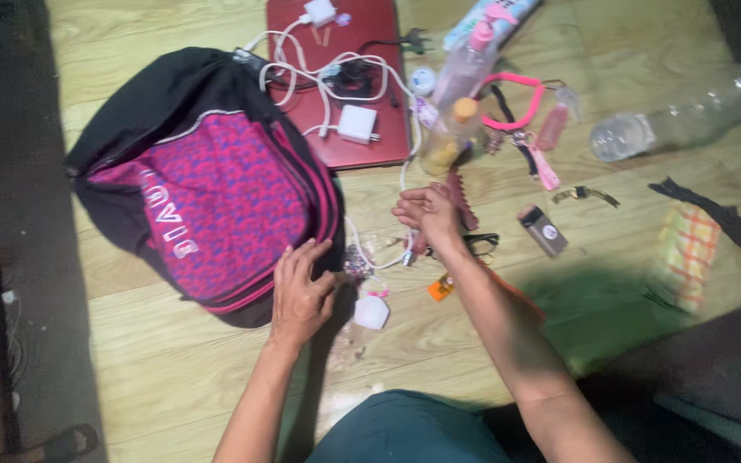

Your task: The person packs a backpack at a table, placing a wallet, phone, bottles, toiletry containers, a tissue pack and small personal items into its compartments, then zips the compartments closed. They then wipe a red laptop with a dark cloth and open the laptop lid.

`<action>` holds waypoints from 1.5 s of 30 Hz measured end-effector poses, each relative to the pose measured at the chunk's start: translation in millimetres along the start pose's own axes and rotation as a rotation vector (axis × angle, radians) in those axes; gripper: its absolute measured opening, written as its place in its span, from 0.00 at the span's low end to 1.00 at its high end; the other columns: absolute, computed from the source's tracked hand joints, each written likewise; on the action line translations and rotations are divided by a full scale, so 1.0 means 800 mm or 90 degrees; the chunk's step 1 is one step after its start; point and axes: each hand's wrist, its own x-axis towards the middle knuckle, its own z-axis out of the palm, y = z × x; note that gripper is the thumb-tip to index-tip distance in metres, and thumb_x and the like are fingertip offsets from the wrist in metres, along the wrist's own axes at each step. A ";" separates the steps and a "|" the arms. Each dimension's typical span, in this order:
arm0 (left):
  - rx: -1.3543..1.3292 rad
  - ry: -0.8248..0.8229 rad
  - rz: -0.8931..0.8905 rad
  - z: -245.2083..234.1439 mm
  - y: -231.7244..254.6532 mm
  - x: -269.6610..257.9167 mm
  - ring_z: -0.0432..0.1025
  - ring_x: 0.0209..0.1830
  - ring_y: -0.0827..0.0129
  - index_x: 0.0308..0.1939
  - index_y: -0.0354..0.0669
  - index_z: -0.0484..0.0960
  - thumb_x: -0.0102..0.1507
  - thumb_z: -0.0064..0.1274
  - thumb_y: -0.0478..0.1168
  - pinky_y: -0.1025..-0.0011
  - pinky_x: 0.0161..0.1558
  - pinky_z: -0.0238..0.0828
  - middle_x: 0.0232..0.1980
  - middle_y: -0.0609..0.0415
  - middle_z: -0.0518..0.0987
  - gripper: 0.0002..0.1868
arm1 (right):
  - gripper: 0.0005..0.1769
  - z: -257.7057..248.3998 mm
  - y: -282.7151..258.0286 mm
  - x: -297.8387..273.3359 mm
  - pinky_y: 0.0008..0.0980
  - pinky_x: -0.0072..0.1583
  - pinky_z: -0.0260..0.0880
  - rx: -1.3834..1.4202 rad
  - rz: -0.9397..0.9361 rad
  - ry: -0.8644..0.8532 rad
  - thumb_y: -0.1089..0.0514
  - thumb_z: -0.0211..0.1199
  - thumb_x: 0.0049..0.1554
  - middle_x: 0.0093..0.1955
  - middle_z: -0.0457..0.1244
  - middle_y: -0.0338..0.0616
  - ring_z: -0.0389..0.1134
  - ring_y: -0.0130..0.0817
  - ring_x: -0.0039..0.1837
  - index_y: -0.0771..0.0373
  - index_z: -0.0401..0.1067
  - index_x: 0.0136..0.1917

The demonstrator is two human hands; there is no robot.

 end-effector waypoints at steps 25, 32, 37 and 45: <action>-0.008 -0.094 -0.063 0.180 0.172 0.049 0.66 0.65 0.49 0.39 0.45 0.84 0.52 0.64 0.35 0.52 0.65 0.60 0.63 0.49 0.75 0.12 | 0.52 -0.292 -0.054 -0.078 0.48 0.68 0.60 -0.827 -0.064 0.011 0.52 0.79 0.46 0.69 0.57 0.57 0.57 0.50 0.69 0.64 0.54 0.75; 0.007 0.014 -0.194 0.177 0.170 0.045 0.67 0.63 0.53 0.49 0.49 0.85 0.56 0.64 0.34 0.56 0.62 0.61 0.61 0.51 0.75 0.17 | 0.49 -0.262 -0.054 -0.051 0.36 0.65 0.66 -0.446 -0.068 -0.057 0.68 0.71 0.45 0.67 0.58 0.53 0.63 0.42 0.65 0.62 0.54 0.76; 0.134 0.052 -0.256 0.153 0.127 0.029 0.64 0.64 0.47 0.49 0.45 0.84 0.51 0.63 0.33 0.50 0.62 0.59 0.63 0.44 0.73 0.21 | 0.37 -0.236 -0.056 -0.029 0.37 0.57 0.69 -0.138 -0.015 -0.155 0.74 0.68 0.51 0.56 0.64 0.49 0.66 0.37 0.57 0.63 0.64 0.72; 0.601 0.086 -0.295 0.035 -0.013 0.004 0.61 0.75 0.43 0.43 0.54 0.84 0.60 0.58 0.41 0.38 0.71 0.50 0.74 0.41 0.69 0.08 | 0.26 -0.152 -0.064 -0.036 0.31 0.65 0.68 -0.239 -0.154 -0.165 0.69 0.71 0.52 0.57 0.69 0.42 0.69 0.29 0.63 0.64 0.68 0.63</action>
